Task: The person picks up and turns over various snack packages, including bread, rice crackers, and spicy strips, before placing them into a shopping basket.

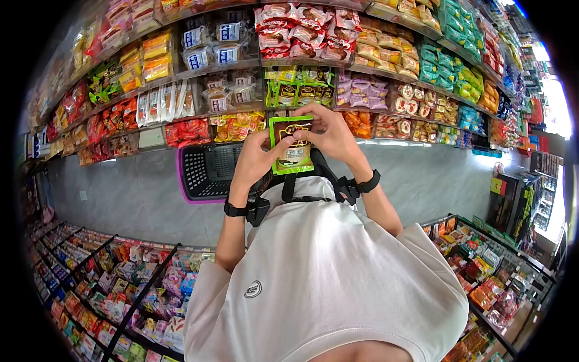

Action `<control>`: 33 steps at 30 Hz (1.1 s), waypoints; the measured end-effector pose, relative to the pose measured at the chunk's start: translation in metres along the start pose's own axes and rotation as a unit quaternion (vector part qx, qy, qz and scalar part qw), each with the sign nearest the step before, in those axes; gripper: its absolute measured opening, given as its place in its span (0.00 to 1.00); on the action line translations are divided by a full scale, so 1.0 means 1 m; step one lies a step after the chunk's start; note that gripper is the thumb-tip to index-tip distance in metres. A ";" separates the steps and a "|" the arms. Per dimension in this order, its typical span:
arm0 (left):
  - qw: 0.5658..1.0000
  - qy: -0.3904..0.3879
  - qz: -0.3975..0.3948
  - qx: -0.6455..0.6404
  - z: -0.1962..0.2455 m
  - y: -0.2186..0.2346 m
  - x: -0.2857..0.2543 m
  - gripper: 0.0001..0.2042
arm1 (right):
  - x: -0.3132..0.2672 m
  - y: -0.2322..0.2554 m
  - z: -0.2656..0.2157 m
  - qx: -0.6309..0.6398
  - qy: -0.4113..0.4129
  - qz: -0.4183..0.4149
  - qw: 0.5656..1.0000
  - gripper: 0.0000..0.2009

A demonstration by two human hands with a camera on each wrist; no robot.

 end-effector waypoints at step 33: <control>0.990 0.047 0.047 0.124 -0.006 0.012 -0.011 0.18 | 0.002 -0.003 -0.017 -0.033 0.006 -0.002 0.999 0.15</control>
Point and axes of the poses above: each hand's wrist, its own x-axis towards the middle knuckle, its own y-axis out of the back of the hand, z = x × y, the point moved 8 cm from there along x, towards the middle knuckle, and after that the axes turned 6 degrees about -z, right-handed, at the moved point
